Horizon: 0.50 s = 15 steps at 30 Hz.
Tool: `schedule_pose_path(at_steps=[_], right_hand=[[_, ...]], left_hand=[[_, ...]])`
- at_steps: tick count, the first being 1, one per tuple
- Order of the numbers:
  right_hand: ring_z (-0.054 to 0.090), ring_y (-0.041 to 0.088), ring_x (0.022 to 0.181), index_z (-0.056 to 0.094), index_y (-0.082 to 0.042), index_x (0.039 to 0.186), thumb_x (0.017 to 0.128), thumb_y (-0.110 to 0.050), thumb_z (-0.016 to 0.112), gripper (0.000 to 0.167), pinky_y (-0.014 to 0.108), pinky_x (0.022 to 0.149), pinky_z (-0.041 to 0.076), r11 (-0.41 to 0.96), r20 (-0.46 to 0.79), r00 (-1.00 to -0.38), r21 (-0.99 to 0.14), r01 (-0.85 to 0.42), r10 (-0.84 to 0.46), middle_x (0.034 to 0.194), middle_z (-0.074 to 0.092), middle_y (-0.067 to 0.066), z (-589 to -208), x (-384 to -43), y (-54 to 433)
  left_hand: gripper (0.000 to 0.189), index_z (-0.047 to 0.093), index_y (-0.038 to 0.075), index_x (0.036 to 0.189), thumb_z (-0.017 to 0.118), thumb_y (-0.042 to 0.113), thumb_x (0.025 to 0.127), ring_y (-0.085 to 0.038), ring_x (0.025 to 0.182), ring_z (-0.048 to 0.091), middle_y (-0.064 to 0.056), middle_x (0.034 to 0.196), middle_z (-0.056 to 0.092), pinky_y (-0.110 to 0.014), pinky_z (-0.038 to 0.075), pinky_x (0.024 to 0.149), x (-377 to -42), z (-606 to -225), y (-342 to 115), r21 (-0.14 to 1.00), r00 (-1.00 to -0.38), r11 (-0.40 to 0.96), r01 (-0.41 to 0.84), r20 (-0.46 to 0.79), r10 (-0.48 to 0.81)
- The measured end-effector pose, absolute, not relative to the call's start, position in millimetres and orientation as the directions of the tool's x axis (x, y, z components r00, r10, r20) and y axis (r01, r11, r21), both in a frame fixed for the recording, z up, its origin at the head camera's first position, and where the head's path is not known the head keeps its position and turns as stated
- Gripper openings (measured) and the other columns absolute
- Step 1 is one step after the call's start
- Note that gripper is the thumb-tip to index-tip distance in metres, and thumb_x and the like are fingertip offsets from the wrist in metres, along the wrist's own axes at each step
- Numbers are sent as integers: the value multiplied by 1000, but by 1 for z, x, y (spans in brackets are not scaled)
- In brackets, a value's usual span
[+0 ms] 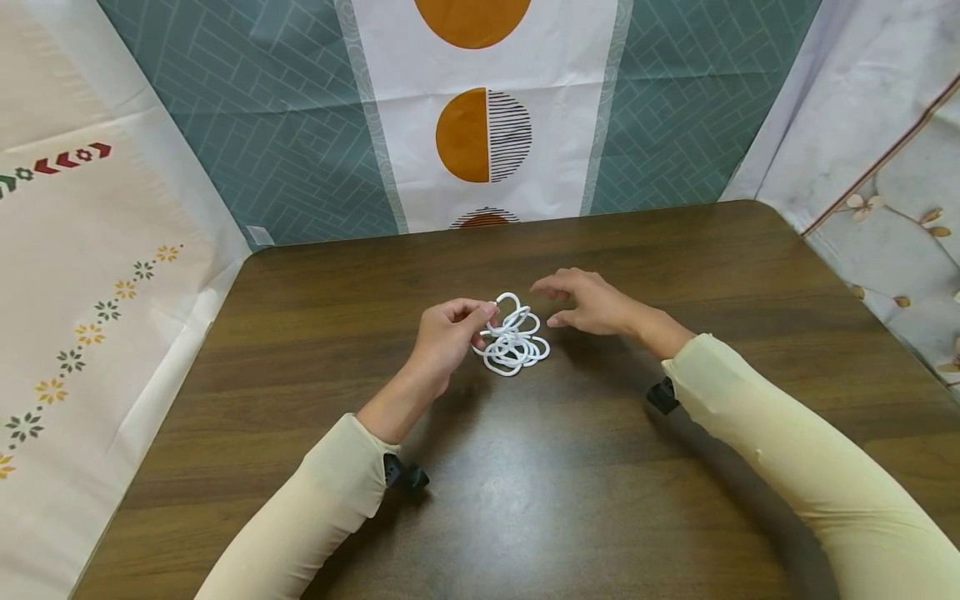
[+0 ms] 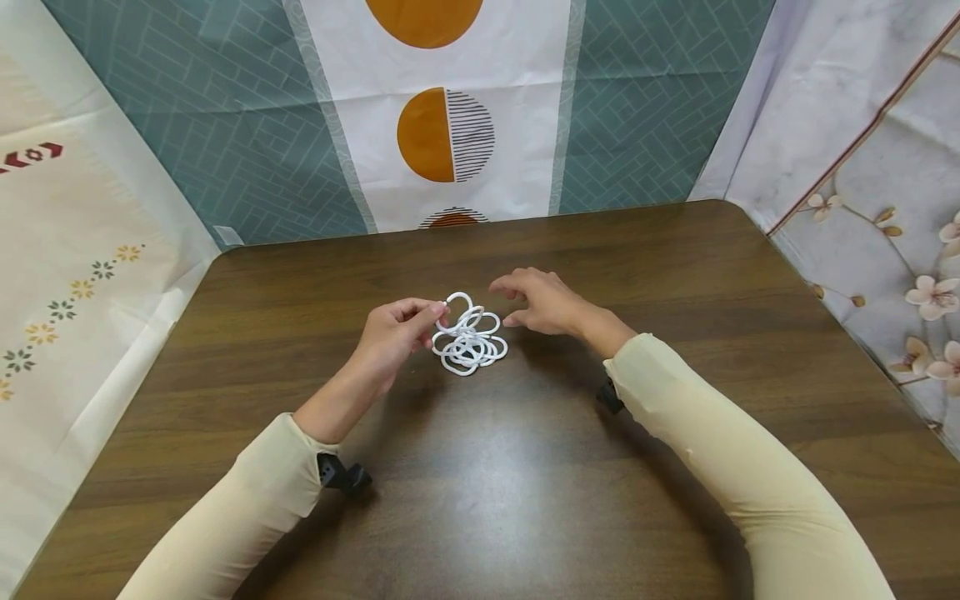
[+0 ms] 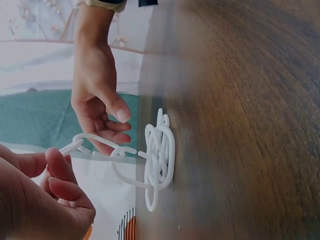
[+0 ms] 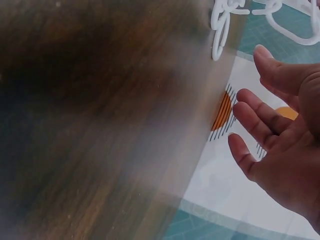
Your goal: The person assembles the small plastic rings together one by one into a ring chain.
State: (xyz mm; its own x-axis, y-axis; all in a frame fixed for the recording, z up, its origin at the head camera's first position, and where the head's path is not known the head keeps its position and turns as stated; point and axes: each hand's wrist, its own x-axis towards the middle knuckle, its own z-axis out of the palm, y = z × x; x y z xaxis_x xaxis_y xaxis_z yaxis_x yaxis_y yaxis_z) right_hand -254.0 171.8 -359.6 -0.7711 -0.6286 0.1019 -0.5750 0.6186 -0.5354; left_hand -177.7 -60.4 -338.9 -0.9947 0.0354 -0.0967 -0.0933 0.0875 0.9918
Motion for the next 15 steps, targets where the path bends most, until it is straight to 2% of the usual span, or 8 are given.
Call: schedule_pose_path(at_steps=[6,15], right_hand=[[55,30,106,61,-8,128,80,-9,77,50,54,93,32,626,73,-763,-525,-576,-642,108,61,13,-362,-256,164],[51,30,108,63,-9,126,81,-9,76,47,53,86,36,638,58,-724,-428,-640,-687,111,60,13,-365,-258,152]], left_hand=[[16,71,2,94,68,17,91,-12,54,51,-16,88,66,-41,48,73,-178,-339,-63,991,-993,73,-113,-116,33],[17,71,1,95,68,17,91,-12,54,51,-9,84,66,-30,48,67,-179,-339,-68,990,-990,49,-134,-136,46]])
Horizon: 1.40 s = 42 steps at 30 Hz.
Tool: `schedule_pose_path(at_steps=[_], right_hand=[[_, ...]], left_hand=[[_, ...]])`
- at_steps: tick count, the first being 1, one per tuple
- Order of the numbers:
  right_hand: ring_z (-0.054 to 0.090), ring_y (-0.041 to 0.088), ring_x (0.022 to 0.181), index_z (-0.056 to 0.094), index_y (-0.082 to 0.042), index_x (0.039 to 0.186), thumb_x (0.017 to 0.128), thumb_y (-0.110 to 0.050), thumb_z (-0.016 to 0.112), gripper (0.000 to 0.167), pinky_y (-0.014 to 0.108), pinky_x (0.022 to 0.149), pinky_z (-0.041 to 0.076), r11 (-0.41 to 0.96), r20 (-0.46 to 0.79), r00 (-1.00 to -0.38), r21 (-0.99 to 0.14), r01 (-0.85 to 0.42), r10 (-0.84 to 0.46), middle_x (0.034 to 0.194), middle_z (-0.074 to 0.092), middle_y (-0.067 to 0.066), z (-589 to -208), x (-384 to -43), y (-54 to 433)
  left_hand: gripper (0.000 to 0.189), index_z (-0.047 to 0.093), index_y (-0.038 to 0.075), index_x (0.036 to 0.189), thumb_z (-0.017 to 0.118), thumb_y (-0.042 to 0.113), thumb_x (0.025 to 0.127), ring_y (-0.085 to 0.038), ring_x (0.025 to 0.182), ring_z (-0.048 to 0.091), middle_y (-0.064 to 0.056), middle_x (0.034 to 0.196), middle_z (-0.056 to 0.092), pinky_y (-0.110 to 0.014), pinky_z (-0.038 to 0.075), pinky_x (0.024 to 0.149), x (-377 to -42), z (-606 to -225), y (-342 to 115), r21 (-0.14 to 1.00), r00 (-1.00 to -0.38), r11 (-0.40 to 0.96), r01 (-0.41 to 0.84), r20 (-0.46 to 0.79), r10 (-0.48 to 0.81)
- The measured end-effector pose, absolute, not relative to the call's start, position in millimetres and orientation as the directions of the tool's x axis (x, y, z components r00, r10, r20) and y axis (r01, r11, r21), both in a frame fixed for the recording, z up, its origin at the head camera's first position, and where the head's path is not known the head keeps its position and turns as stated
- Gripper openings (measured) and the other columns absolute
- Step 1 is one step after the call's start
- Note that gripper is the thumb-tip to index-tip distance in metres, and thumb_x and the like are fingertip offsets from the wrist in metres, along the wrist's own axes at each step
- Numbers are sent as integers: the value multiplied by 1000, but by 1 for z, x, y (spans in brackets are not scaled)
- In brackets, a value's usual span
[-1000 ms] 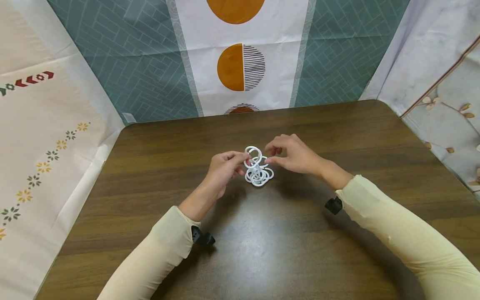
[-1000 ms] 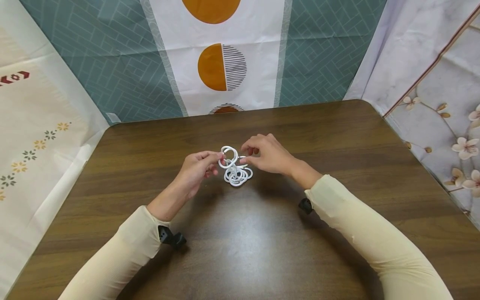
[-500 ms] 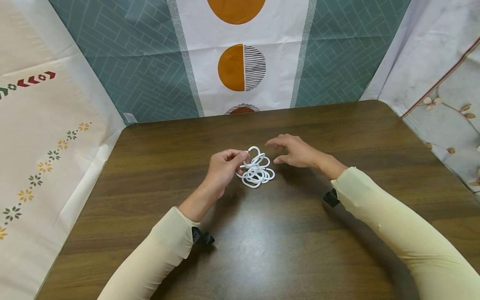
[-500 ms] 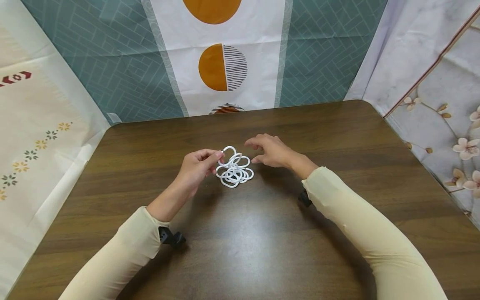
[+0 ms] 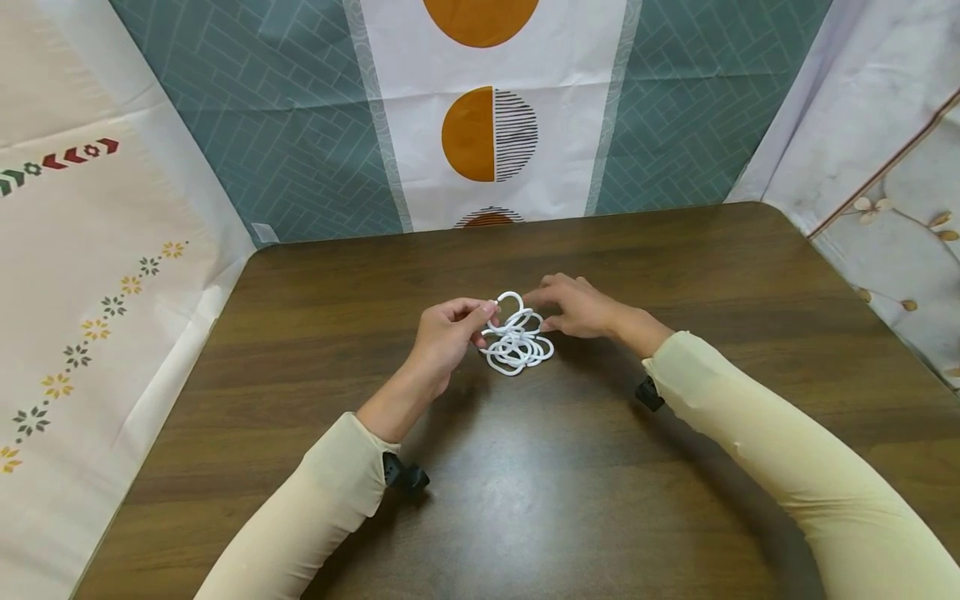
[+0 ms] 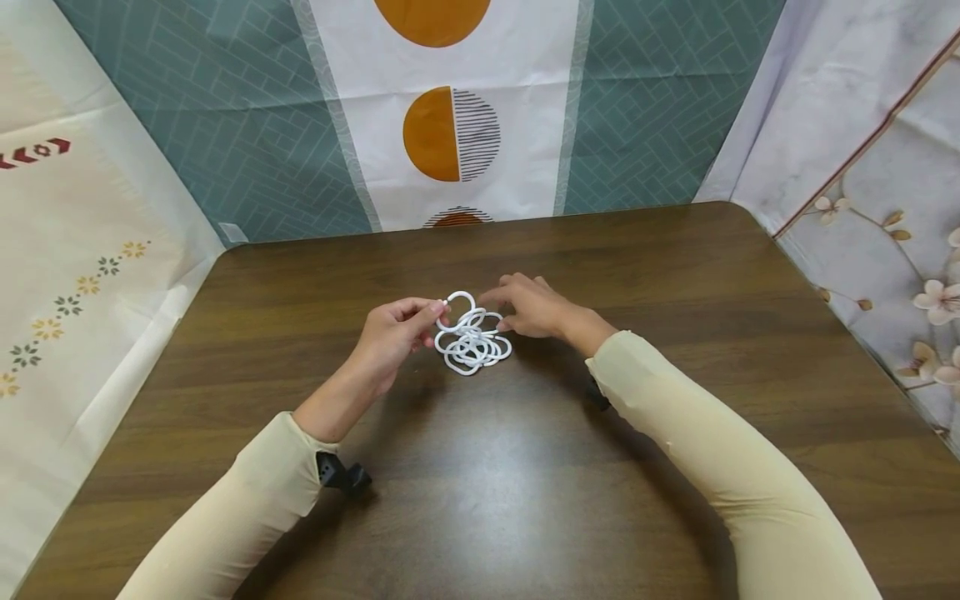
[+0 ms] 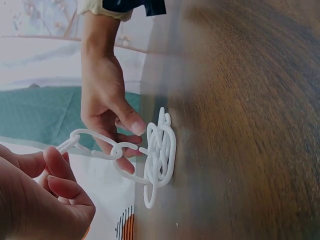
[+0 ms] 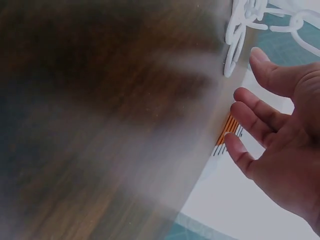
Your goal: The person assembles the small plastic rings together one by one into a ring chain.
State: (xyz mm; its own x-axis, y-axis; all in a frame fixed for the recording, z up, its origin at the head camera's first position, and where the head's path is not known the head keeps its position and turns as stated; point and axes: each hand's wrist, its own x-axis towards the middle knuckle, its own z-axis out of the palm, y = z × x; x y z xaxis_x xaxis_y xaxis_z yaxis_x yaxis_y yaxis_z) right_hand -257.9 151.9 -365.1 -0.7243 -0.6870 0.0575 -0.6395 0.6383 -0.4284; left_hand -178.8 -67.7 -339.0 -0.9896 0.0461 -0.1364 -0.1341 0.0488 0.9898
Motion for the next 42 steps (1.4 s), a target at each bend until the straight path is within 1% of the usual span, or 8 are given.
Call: schedule_pose_path(at_steps=[5,8,12,17,23,27,36,42], right_hand=[[48,29,105,64,-10,125,83,-4,71,43,47,80,35,655,18,-704,-347,-671,-710,109,55,12,-368,-262,146],[45,28,103,69,-7,109,84,-1,68,26,44,78,35,668,-29,-693,-297,-683,-721,108,51,10,-371,-263,140],[44,27,104,65,-5,91,84,-3,69,8,44,80,35,687,-73,-700,-288,-667,-710,108,49,7,-374,-262,134],[47,28,104,70,-9,91,81,-8,75,11,46,79,36,677,-41,-695,-277,-682,-717,106,51,9,-376,-262,138],[51,29,105,68,-9,115,77,-23,80,42,46,78,34,669,16,-701,-283,-687,-713,111,56,12,-382,-266,148],[51,27,101,65,-8,120,79,-27,79,47,44,76,34,670,32,-695,-233,-704,-719,106,57,9,-382,-265,149],[56,28,88,68,-7,99,87,-24,70,22,46,78,38,663,36,-663,22,-748,-748,91,57,9,-377,-254,139],[61,24,75,66,-7,80,87,-15,66,11,45,81,41,629,143,-619,33,-777,-772,76,62,5,-375,-255,143]], left_hand=[[18,70,1,97,66,18,92,-11,54,51,-8,85,66,-31,47,69,-179,-339,-68,989,-989,55,-138,-141,51],[19,70,0,99,66,18,92,-10,55,51,-13,89,66,-32,48,69,-179,-339,-68,989,-988,57,-138,-141,54],[24,68,-4,104,64,17,93,-9,55,50,-19,95,65,-27,47,65,-179,-339,-68,989,-988,50,-138,-141,64],[19,69,-1,99,65,17,93,-10,55,50,-16,90,65,-25,45,62,-178,-339,-68,990,-989,50,-133,-136,56],[22,68,-4,103,64,16,93,-10,55,50,-16,89,65,-27,46,64,-178,-339,-68,990,-988,38,-136,-138,62],[24,67,-6,104,64,16,94,-9,55,49,-16,90,65,-26,45,63,-178,-338,-68,989,-988,34,-141,-143,65],[18,70,0,97,64,17,93,-10,55,50,-21,95,65,-23,43,61,-179,-339,-68,987,-985,42,-156,-159,67],[20,69,-3,99,64,16,94,-9,54,50,-14,88,65,-23,43,59,-179,-340,-68,988,-986,28,-154,-155,66]])
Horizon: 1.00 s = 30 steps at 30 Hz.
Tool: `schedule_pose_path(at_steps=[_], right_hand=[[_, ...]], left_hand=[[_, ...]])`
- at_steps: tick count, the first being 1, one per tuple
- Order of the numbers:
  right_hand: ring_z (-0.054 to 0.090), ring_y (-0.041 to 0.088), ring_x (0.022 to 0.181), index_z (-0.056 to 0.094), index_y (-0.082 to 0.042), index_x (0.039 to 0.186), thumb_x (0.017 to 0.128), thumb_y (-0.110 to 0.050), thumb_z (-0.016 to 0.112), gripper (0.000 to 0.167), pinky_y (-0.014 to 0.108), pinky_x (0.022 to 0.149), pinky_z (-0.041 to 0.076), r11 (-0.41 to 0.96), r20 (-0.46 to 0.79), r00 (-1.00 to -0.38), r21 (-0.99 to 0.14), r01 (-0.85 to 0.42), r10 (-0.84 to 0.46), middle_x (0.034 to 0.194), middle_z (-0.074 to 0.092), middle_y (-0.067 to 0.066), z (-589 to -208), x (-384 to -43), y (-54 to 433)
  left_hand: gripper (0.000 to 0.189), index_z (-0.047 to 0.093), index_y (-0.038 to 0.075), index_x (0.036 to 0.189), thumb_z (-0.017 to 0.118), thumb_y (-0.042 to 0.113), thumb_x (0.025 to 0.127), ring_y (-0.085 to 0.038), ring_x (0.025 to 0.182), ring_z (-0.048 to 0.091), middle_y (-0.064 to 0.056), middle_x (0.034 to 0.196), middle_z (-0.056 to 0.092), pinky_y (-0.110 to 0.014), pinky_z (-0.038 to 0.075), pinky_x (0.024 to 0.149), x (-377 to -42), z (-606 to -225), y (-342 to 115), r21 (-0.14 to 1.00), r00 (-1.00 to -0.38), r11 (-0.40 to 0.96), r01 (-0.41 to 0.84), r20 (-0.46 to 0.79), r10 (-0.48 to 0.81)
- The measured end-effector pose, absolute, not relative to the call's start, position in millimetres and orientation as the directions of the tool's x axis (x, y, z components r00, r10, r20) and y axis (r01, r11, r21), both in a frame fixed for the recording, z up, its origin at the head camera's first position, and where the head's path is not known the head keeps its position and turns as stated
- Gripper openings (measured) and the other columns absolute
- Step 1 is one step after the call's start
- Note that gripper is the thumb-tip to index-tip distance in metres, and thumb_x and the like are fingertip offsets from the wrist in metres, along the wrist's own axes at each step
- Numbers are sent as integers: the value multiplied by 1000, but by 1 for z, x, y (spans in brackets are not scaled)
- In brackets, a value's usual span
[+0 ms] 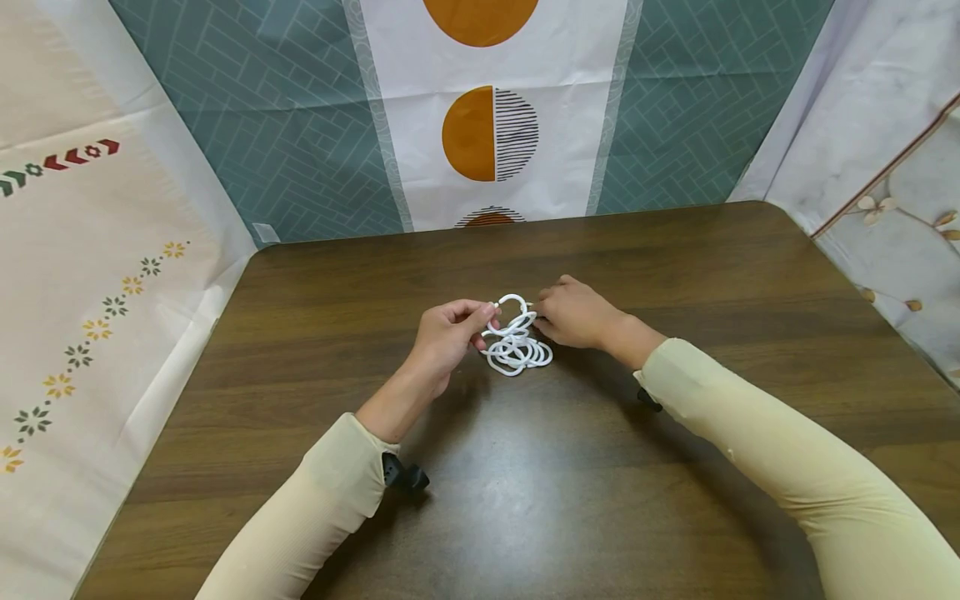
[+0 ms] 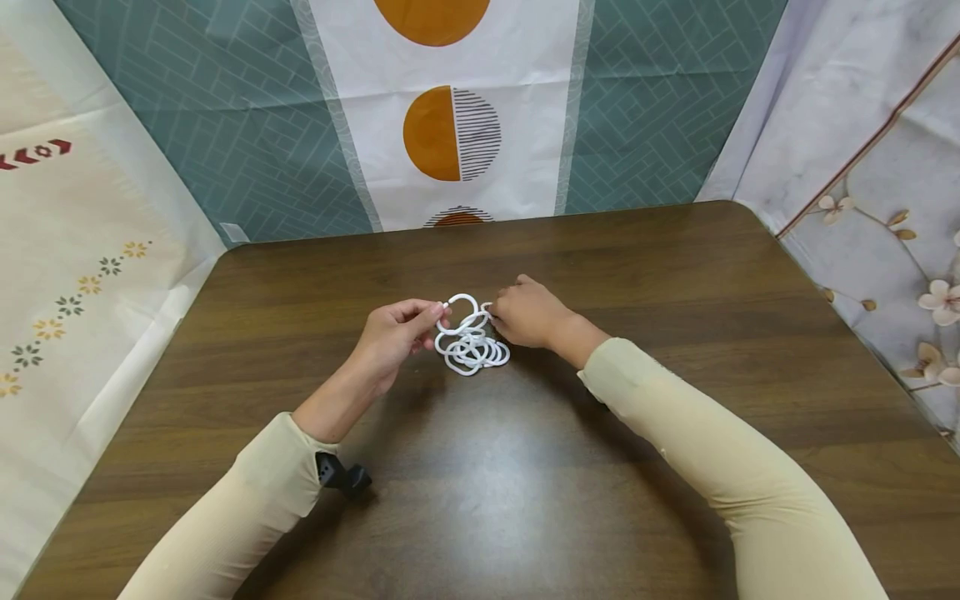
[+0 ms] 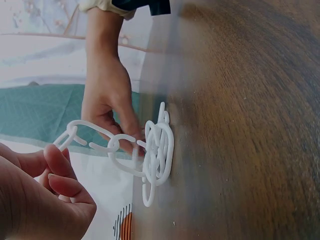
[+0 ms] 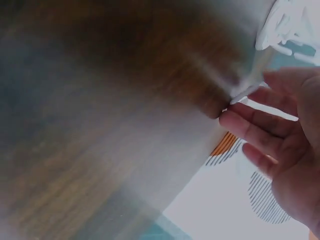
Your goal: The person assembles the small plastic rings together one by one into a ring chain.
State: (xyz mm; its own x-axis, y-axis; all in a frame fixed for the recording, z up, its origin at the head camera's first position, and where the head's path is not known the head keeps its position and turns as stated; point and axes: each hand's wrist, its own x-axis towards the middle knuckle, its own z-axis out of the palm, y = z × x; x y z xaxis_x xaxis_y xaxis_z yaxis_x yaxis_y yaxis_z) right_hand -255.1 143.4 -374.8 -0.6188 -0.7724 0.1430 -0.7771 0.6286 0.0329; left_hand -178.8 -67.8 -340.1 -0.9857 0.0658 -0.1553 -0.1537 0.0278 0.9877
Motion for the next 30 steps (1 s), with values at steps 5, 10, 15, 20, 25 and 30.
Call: schedule_pose_path(at_steps=[5,10,15,20,25,30], right_hand=[[55,18,56,65,-8,74,89,-8,62,15,45,77,46,672,228,-664,-56,-739,-712,61,59,0,-376,-261,158],[52,16,53,71,-5,90,91,-9,62,11,40,57,46,727,337,-732,-169,-666,-592,64,64,2,-372,-262,172],[53,15,56,74,-5,95,92,-13,63,13,35,57,41,717,387,-803,-376,-587,-454,69,66,3,-362,-258,180],[60,14,58,74,-6,93,93,-13,64,12,32,57,41,656,352,-862,-560,-506,-365,71,70,8,-353,-254,182],[63,14,60,74,-8,93,92,-14,65,11,30,56,43,636,327,-882,-610,-472,-341,73,71,9,-349,-248,180],[67,21,63,74,-6,91,92,-13,65,12,26,55,44,601,354,-875,-635,-485,-331,74,71,9,-341,-243,174]], left_hand=[[25,66,-7,105,64,16,94,-10,54,50,-6,83,65,-22,43,59,-178,-340,-67,988,-986,34,-148,-150,74],[24,67,-5,104,64,16,94,-10,54,50,-11,87,66,-21,42,58,-178,-341,-67,988,-986,33,-150,-152,75],[19,69,-1,99,64,16,94,-10,54,50,-18,92,65,-22,41,58,-179,-341,-66,988,-985,32,-154,-156,76],[18,70,0,98,65,17,93,-10,54,50,-11,86,66,-23,42,59,-180,-341,-65,987,-984,34,-159,-161,75],[18,70,0,99,65,16,93,-11,55,50,-8,84,66,-25,44,62,-180,-341,-64,988,-985,39,-152,-155,79],[19,70,0,99,65,17,93,-11,55,50,-17,92,66,-29,45,65,-180,-341,-63,988,-985,38,-150,-153,85]])
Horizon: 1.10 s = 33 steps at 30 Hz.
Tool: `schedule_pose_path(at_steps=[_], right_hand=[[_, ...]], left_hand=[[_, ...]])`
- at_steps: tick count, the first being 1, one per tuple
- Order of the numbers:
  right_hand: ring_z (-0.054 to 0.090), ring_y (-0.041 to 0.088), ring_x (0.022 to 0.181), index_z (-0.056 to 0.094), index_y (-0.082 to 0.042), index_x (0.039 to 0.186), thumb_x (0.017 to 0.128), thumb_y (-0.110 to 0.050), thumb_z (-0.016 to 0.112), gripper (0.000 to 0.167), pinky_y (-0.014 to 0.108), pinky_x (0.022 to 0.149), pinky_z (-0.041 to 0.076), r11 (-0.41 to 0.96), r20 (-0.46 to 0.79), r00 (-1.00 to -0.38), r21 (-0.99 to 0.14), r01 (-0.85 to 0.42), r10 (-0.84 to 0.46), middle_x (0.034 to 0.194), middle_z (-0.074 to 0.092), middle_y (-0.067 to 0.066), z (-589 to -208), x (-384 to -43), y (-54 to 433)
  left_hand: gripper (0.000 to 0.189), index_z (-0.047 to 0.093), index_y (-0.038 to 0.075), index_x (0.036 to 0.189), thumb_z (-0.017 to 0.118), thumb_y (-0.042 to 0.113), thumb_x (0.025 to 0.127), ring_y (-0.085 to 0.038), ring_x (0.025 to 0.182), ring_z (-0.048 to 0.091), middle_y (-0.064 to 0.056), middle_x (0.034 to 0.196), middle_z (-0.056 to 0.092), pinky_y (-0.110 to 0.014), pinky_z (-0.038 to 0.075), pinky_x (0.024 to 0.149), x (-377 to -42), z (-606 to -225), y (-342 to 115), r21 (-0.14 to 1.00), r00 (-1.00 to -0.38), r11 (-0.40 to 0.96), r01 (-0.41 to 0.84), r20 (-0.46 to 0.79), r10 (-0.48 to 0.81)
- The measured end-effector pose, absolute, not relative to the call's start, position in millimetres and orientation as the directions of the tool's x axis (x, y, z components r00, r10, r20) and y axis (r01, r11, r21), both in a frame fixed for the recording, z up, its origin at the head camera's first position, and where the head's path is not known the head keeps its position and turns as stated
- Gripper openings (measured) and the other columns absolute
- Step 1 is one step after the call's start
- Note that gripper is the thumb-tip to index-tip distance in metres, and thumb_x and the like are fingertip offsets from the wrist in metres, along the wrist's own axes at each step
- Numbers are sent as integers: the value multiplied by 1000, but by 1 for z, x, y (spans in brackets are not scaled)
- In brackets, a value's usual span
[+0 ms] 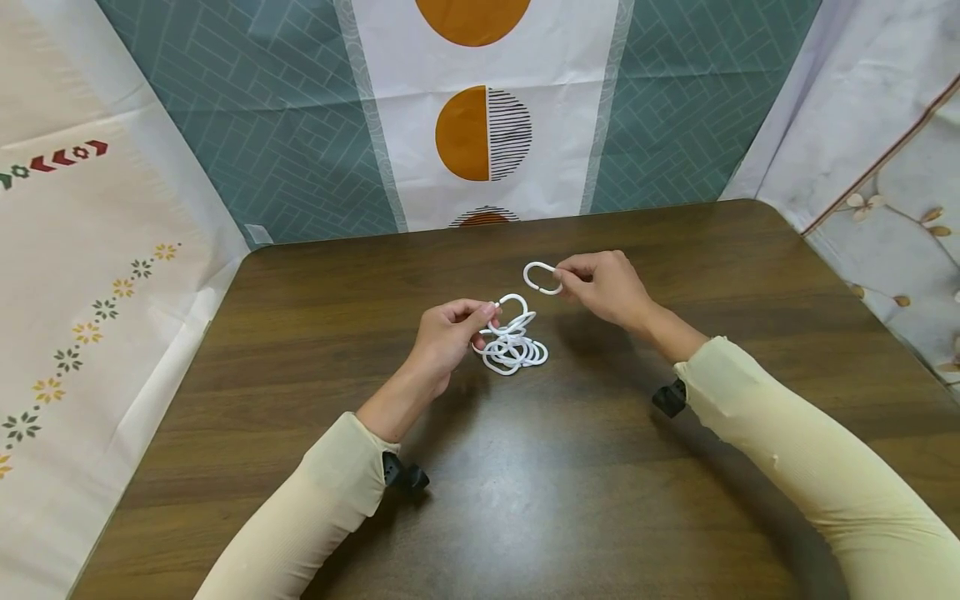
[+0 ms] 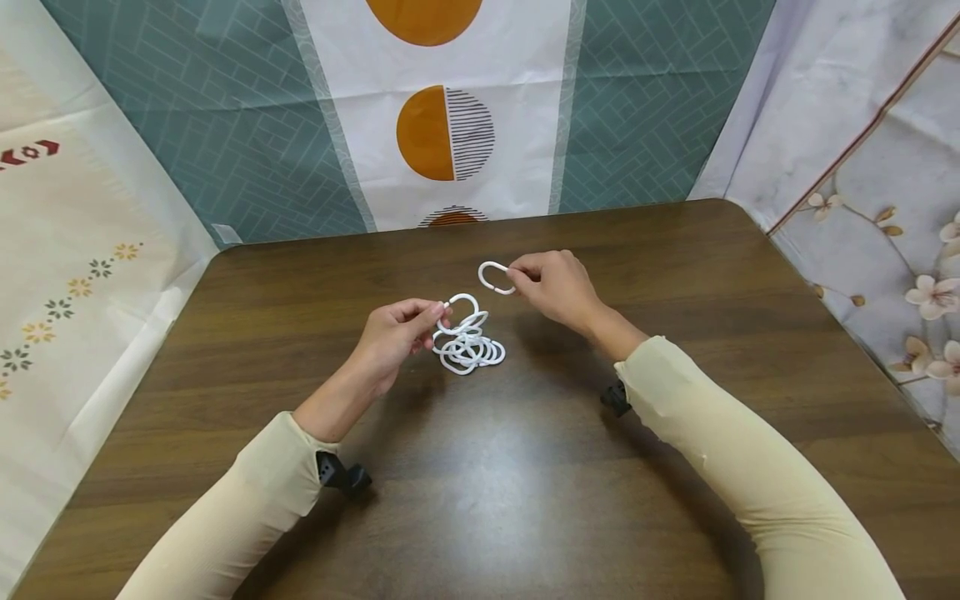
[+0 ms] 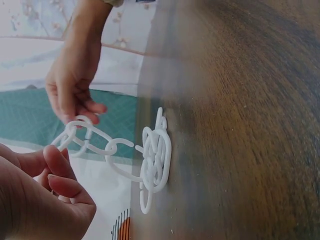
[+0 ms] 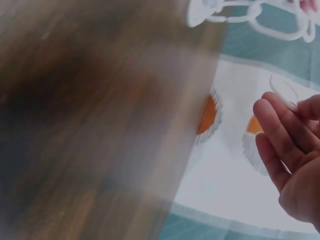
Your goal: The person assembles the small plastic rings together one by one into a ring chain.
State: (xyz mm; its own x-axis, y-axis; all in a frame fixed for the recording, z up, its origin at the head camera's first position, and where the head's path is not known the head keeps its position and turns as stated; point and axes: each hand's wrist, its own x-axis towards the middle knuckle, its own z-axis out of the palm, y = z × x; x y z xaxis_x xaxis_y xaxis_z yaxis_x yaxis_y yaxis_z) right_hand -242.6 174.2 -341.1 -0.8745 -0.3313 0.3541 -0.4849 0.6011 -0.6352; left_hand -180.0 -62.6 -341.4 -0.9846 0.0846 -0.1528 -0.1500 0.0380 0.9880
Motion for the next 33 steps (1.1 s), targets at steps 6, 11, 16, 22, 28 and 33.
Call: schedule_pose_path(at_steps=[6,11,16,22,28,33], right_hand=[[67,28,63,74,-3,90,92,-12,66,12,20,52,45,517,404,-851,-676,-524,-335,73,71,10,-326,-235,162],[66,24,61,74,-2,90,90,-10,67,10,19,53,47,446,409,-845,-721,-531,-345,72,70,11,-315,-226,151],[64,19,58,74,0,91,89,-8,68,10,20,52,48,405,418,-824,-726,-556,-382,72,70,13,-312,-218,141],[66,20,57,74,-3,89,90,-8,67,9,22,50,46,452,450,-786,-647,-614,-424,71,71,9,-317,-214,136],[60,9,53,75,-6,86,90,-9,67,9,25,49,42,518,461,-776,-578,-631,-431,66,69,4,-318,-211,133],[54,7,52,76,-7,88,90,-11,66,11,27,51,39,573,412,-795,-551,-607,-446,64,67,-2,-319,-207,130]], left_hand=[[19,71,0,98,66,18,92,-10,55,50,-23,99,64,-23,42,59,-180,-342,-62,987,-984,36,-154,-156,80],[22,70,-2,100,67,18,92,-10,56,50,-16,92,66,-26,44,62,-180,-342,-61,988,-985,31,-150,-152,79],[24,70,-4,100,67,19,91,-10,56,51,-12,89,67,-31,45,66,-180,-343,-61,989,-986,46,-141,-145,78],[27,69,-5,102,68,20,91,-11,57,51,-4,82,66,-38,45,73,-180,-343,-61,987,-985,66,-149,-154,72],[25,69,-5,101,68,18,91,-10,56,51,0,78,66,-32,45,70,-180,-344,-61,987,-986,65,-150,-154,68],[23,70,-3,99,68,19,91,-10,56,50,-5,84,67,-28,44,65,-181,-343,-61,986,-985,46,-160,-163,65]])
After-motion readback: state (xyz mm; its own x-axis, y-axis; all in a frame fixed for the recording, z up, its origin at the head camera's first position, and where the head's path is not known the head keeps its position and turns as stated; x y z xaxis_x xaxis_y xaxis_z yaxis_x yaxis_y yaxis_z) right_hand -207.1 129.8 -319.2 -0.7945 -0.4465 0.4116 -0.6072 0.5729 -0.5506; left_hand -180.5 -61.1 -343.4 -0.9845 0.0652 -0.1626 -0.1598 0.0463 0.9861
